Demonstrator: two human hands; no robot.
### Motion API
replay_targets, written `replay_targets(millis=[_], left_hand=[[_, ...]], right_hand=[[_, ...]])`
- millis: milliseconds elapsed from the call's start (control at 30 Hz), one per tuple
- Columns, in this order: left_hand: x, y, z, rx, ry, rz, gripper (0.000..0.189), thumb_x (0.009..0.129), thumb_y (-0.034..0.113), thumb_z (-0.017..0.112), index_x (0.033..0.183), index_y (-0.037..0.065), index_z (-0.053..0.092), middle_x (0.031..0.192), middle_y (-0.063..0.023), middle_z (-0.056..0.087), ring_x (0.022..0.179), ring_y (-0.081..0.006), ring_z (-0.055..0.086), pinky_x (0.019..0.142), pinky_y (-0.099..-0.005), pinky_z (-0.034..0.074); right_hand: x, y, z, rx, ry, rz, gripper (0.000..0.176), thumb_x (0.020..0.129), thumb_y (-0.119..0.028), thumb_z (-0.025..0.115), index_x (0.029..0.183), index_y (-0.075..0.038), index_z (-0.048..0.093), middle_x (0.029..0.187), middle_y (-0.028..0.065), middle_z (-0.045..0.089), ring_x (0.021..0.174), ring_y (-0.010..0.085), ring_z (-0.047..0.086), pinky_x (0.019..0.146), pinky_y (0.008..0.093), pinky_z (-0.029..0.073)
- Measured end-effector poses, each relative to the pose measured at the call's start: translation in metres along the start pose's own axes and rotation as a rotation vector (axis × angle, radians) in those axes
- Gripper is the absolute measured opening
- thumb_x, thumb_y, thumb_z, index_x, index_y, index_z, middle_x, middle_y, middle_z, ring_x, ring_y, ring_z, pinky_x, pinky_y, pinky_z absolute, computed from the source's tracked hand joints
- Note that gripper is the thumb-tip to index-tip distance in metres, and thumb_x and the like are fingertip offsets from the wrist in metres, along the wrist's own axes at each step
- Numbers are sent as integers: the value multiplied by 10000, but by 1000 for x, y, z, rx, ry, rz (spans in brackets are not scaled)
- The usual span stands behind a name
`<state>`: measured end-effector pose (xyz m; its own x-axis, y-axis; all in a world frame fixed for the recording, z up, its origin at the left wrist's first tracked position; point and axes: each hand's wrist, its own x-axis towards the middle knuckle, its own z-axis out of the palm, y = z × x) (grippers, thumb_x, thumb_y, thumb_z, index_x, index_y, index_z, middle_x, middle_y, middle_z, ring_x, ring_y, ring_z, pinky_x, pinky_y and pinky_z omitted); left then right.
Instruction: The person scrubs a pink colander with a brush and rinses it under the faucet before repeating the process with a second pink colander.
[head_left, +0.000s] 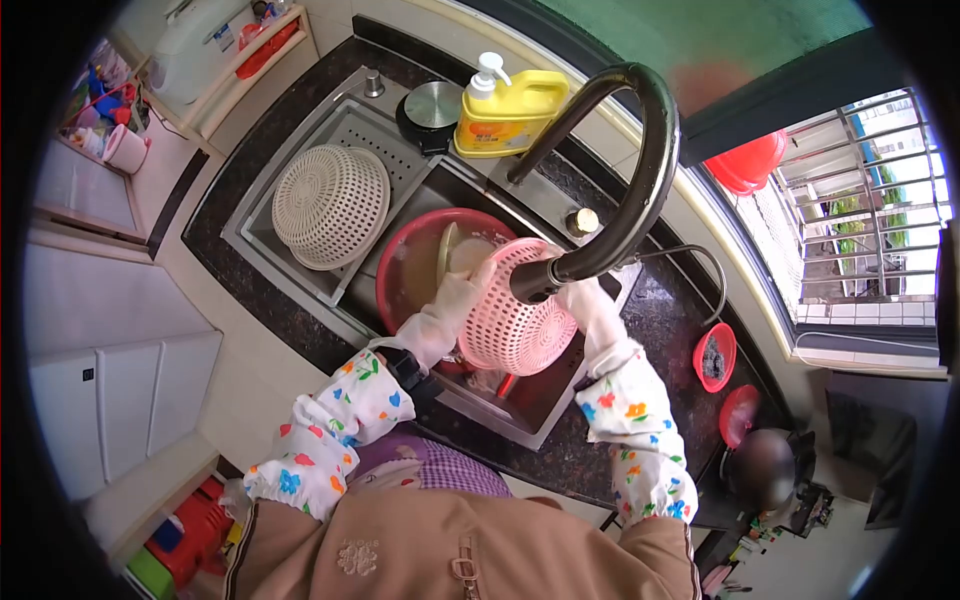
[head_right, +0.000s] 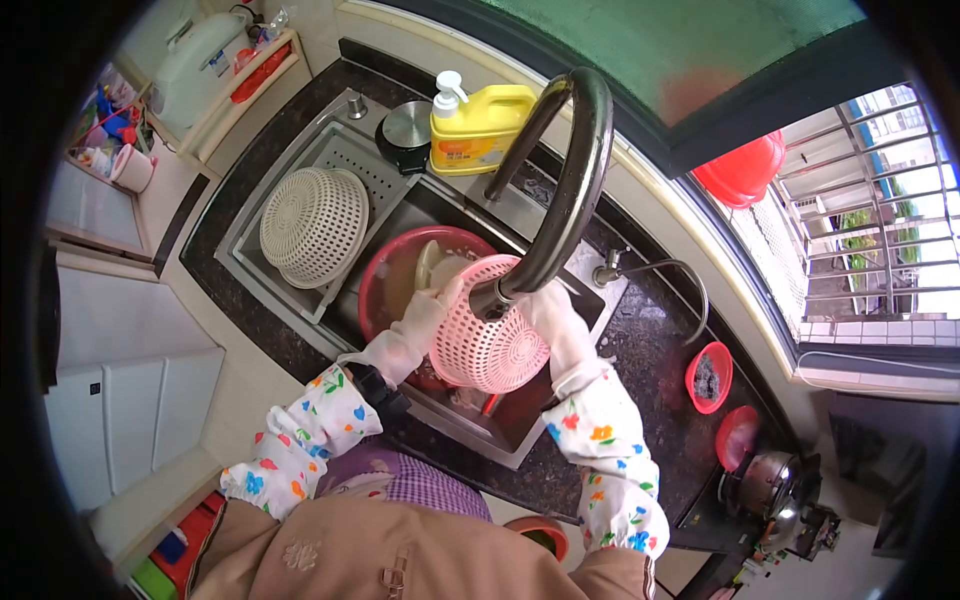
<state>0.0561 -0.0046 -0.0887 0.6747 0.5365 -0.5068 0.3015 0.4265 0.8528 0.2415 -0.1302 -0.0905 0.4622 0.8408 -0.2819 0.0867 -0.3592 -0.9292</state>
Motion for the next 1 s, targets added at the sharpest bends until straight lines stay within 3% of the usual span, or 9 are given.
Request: replay_targets(millis=[100,167,200,267,333,533,567,767,1000], left_hand=[[5,-15,-4,-91,-64,-59,475,928,410,560,1037,-40,665,832,-61,678,737,-105,604,669,-264,481],[19,-49,-10,329,-110,303,471,930,399,562,1050,-46,655,866,-62,677,750,-99,592,679,-260,477],[17,-52,-12,469,-114,427,470,930,396,563,1054,-48,652,877,-62,676,754,-98,589,683,-258,475],[-14,-23,-13,-147,-84,-46,453,943,377,550,1062,-50,646,897,-53,673,756,-95,580,699,-255,469],[-4,-49,-39,-111,-59,-48,460,936,399,559,1051,-35,658,897,-51,679,766,-102,592,704,-261,478],[-8,-19,-77,-228,-20,62,558,916,492,563,1027,-44,671,893,-38,679,770,-100,591,711,-265,476],[-6,-17,-80,-194,40,59,560,916,495,561,1028,-42,671,898,-41,680,778,-102,593,714,-261,475],[33,-47,-74,40,283,76,540,923,473,556,1084,-35,645,959,-85,685,857,-178,613,787,-296,481],[28,-28,-33,178,-46,419,668,927,342,579,1419,-22,309,1424,-183,393,1317,-253,379,1087,-327,299]], right_hand=[[-28,-17,47,-393,65,-256,280,861,-22,590,1139,0,565,1018,60,621,944,176,600,820,304,507],[-44,-58,62,-887,120,-382,265,853,1,590,1118,4,583,1042,62,627,963,181,603,839,308,509],[-41,-71,60,-701,-28,-255,259,846,-8,602,1105,2,595,1048,60,633,958,176,603,840,310,506],[-27,-63,50,-507,-173,-129,252,840,-18,615,1091,0,607,1054,57,639,952,170,603,841,312,503],[-11,-37,29,212,-190,-86,193,830,-79,641,1018,-34,627,901,71,661,811,200,619,709,330,511],[12,14,4,-75,145,39,245,864,-80,633,1097,-5,612,993,29,623,897,110,572,785,267,484],[31,96,-19,-94,12,-200,180,894,-181,617,1013,-47,629,922,25,629,835,120,592,721,265,489],[0,34,2,428,311,381,125,922,-139,548,957,-72,647,881,56,668,739,162,629,639,300,511],[-17,65,-24,837,463,263,216,978,-169,513,1072,-3,614,952,88,678,804,182,655,717,313,545]])
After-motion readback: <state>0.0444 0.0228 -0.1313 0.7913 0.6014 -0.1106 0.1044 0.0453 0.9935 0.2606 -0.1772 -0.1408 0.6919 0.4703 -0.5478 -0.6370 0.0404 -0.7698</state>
